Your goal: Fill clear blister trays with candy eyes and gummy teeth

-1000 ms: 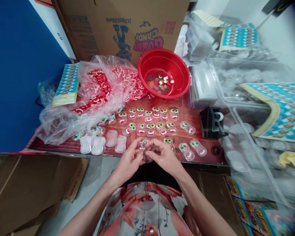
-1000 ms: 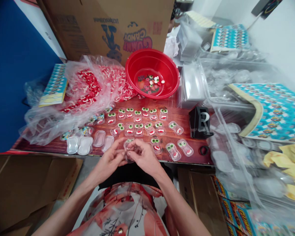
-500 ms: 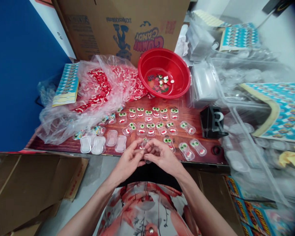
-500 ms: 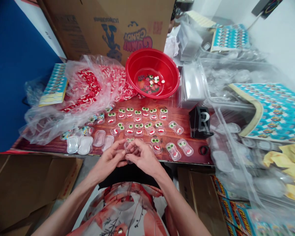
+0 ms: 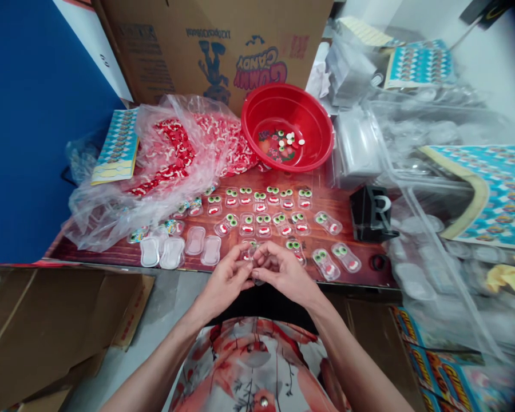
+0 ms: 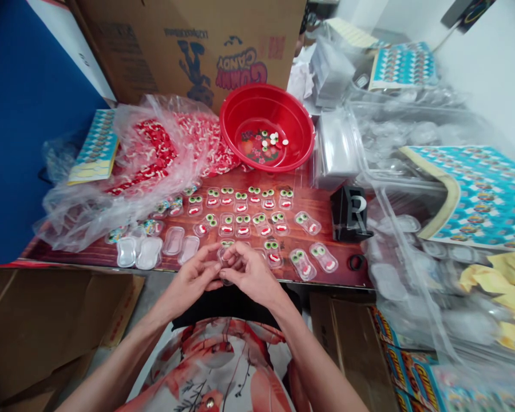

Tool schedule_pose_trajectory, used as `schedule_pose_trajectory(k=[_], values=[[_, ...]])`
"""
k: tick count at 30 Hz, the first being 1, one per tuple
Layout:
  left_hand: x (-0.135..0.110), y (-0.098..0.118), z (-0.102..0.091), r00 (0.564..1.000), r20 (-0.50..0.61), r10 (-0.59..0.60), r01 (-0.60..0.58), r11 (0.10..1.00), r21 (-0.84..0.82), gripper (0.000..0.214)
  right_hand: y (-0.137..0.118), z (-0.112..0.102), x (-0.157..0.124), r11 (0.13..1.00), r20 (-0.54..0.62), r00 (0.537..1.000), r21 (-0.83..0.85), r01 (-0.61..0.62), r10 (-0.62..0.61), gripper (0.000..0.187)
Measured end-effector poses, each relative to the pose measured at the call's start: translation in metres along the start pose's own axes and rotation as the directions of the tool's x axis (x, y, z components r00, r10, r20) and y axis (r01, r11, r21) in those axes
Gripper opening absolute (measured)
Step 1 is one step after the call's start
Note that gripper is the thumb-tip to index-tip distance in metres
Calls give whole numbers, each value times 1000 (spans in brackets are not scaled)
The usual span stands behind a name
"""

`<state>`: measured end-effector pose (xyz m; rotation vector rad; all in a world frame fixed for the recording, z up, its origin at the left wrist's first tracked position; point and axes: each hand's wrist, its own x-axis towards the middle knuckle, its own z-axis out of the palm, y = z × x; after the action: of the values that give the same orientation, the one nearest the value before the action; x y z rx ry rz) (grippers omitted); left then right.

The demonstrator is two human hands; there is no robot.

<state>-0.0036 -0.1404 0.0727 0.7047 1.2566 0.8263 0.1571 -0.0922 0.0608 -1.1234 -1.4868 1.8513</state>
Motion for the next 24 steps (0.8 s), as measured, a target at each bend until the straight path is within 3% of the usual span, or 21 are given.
schedule_pose_trajectory(k=[11, 24], values=[[2, -6, -1, 1000, 9, 13, -13, 1000, -9, 54, 3, -1, 0, 1000, 2, 1000, 6, 0, 0, 23], [3, -7, 1, 1000, 12, 1, 0, 999, -43, 69, 6, -3, 1, 1000, -3, 1000, 18, 13, -13, 21]])
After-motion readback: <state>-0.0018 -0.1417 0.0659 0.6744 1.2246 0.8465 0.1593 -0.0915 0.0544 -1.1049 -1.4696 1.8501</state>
